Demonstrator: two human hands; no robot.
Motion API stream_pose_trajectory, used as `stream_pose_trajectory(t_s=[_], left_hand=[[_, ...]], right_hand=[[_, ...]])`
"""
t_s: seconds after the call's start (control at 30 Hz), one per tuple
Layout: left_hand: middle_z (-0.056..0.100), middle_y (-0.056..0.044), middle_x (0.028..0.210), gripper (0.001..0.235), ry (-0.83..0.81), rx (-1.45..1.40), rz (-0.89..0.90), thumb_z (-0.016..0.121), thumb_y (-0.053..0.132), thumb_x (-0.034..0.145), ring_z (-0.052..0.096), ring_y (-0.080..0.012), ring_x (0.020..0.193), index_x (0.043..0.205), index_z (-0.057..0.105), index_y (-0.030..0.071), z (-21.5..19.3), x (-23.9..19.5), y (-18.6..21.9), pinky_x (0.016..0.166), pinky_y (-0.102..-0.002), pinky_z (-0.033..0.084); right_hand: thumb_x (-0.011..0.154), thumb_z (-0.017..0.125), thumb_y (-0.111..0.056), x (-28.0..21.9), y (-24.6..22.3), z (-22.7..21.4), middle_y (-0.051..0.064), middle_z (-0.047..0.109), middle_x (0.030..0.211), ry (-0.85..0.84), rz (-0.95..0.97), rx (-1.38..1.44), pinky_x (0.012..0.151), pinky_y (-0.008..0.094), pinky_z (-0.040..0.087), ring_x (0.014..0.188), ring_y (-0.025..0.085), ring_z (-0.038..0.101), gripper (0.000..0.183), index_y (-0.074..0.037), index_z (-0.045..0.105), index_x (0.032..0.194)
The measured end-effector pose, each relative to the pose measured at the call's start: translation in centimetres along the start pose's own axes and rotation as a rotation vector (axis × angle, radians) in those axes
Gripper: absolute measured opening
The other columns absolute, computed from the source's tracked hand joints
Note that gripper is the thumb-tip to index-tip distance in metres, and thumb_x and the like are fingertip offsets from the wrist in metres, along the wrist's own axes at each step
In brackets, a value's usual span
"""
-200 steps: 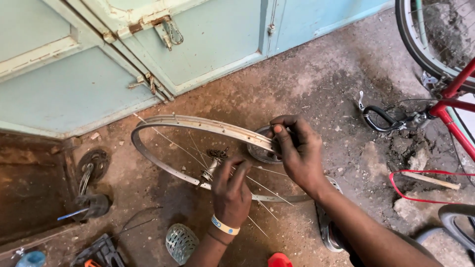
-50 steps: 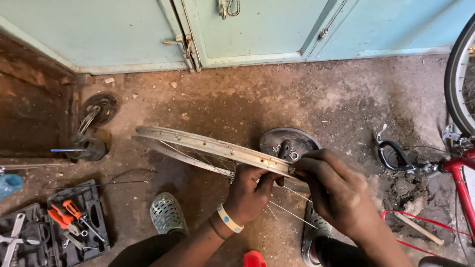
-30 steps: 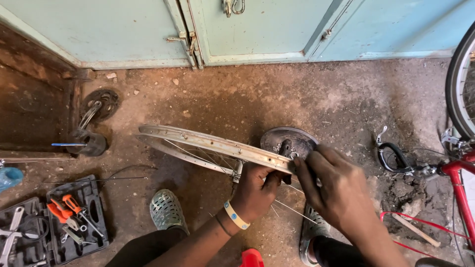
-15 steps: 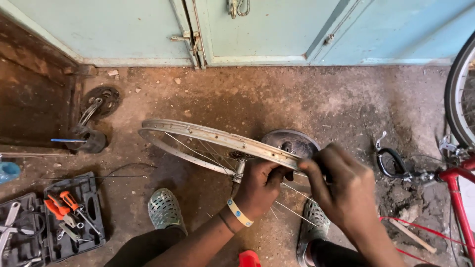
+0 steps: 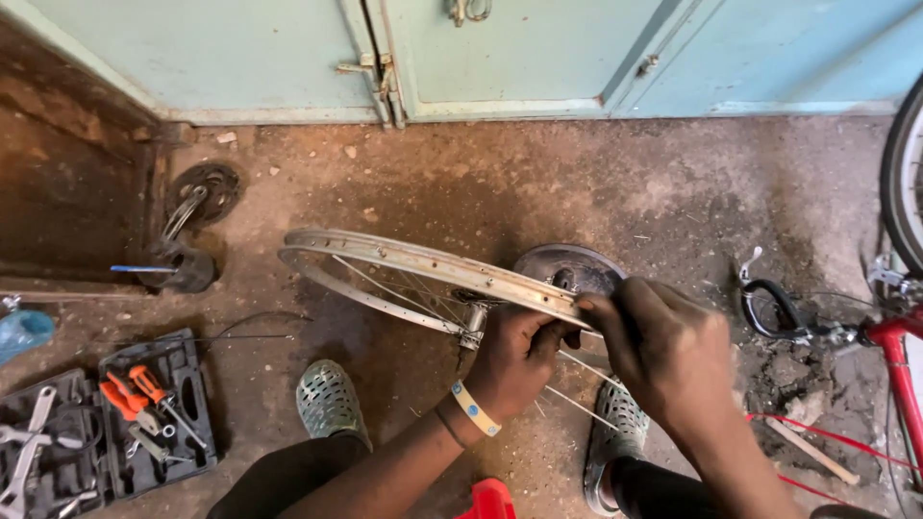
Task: The person is seated on a red stool, working on a bicycle wheel placed on the floor. They insert and tighten spokes into the hub and rim by hand, rotating the wheel to access different sections.
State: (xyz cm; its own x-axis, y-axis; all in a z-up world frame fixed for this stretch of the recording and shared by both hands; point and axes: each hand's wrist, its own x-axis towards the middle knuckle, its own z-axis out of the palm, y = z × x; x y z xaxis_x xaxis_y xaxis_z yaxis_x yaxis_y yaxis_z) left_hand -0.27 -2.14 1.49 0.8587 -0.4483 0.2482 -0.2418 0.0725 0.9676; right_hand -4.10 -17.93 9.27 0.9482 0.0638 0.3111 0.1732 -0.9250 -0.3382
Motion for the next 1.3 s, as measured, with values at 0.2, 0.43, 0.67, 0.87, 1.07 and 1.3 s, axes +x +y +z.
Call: stream_pose_trajectory(t_s=[0.2, 0.43, 0.67, 0.87, 1.07, 1.3], left_hand=[[0.067, -0.003, 0.073, 0.022, 0.029, -0.028, -0.056, 0.054, -0.006, 0.093, 0.062, -0.016, 0.066, 0.081, 0.067, 0.007, 0.0, 0.1, -0.2, 0.061, -0.032, 0.049], [0.069, -0.005, 0.075, 0.02, 0.053, -0.108, -0.079, 0.058, -0.005, 0.098, 0.066, -0.0168, 0.069, 0.084, 0.069, 0.004, 0.1, 0.2, -0.2, 0.065, -0.03, 0.058], [0.069, -0.007, 0.077, 0.019, 0.03, -0.042, -0.028, 0.058, -0.009, 0.093, 0.062, -0.0186, 0.069, 0.087, 0.069, 0.004, 0.2, 0.1, -0.1, 0.064, -0.032, 0.052], [0.068, -0.007, 0.077, 0.02, 0.02, -0.031, -0.015, 0.054, -0.01, 0.094, 0.063, -0.0181, 0.069, 0.094, 0.069, 0.004, 0.1, 0.1, -0.3, 0.064, -0.032, 0.052], [0.069, -0.008, 0.076, 0.017, 0.0, 0.003, -0.033, 0.057, -0.007, 0.093, 0.062, -0.0192, 0.067, 0.084, 0.067, 0.003, 0.1, 0.0, -0.2, 0.062, -0.033, 0.05], [0.07, -0.017, 0.074, 0.02, -0.004, -0.084, -0.048, 0.052, -0.006, 0.099, 0.062, -0.0216, 0.069, 0.095, 0.072, -0.001, -0.9, 0.7, 0.9, 0.067, -0.038, 0.057]], right_hand=[[0.102, 0.055, -0.026, 0.1, 0.1, -1.6, 0.009, 0.066, 0.08, -0.125, 0.02, 0.164, 0.054, 0.042, 0.05, 0.061, 0.026, 0.065, 0.022, -0.005, 0.062, 0.099], [0.105, 0.049, -0.015, 0.4, -0.1, -1.6, 0.011, 0.065, 0.084, -0.134, 0.025, 0.253, 0.062, 0.04, 0.051, 0.069, 0.025, 0.065, 0.017, -0.002, 0.059, 0.102], [0.104, 0.055, -0.017, 0.1, 0.2, -0.4, 0.009, 0.057, 0.079, -0.111, -0.057, 0.121, 0.05, 0.04, 0.05, 0.057, 0.022, 0.056, 0.02, -0.002, 0.056, 0.091], [0.103, 0.057, -0.027, 0.0, 0.2, -0.4, 0.008, 0.055, 0.076, -0.089, -0.005, 0.103, 0.052, 0.043, 0.047, 0.057, 0.025, 0.056, 0.029, -0.004, 0.057, 0.086], [0.101, 0.067, -0.024, 0.2, -0.2, 0.4, 0.006, 0.049, 0.066, 0.029, -0.023, 0.068, 0.047, 0.043, 0.036, 0.049, 0.023, 0.047, 0.037, -0.006, 0.056, 0.071], [0.103, 0.065, -0.032, -0.3, 2.5, 2.6, 0.015, 0.059, 0.08, 0.22, 0.021, 0.242, 0.06, 0.046, 0.052, 0.068, 0.039, 0.063, 0.032, -0.004, 0.063, 0.089]])
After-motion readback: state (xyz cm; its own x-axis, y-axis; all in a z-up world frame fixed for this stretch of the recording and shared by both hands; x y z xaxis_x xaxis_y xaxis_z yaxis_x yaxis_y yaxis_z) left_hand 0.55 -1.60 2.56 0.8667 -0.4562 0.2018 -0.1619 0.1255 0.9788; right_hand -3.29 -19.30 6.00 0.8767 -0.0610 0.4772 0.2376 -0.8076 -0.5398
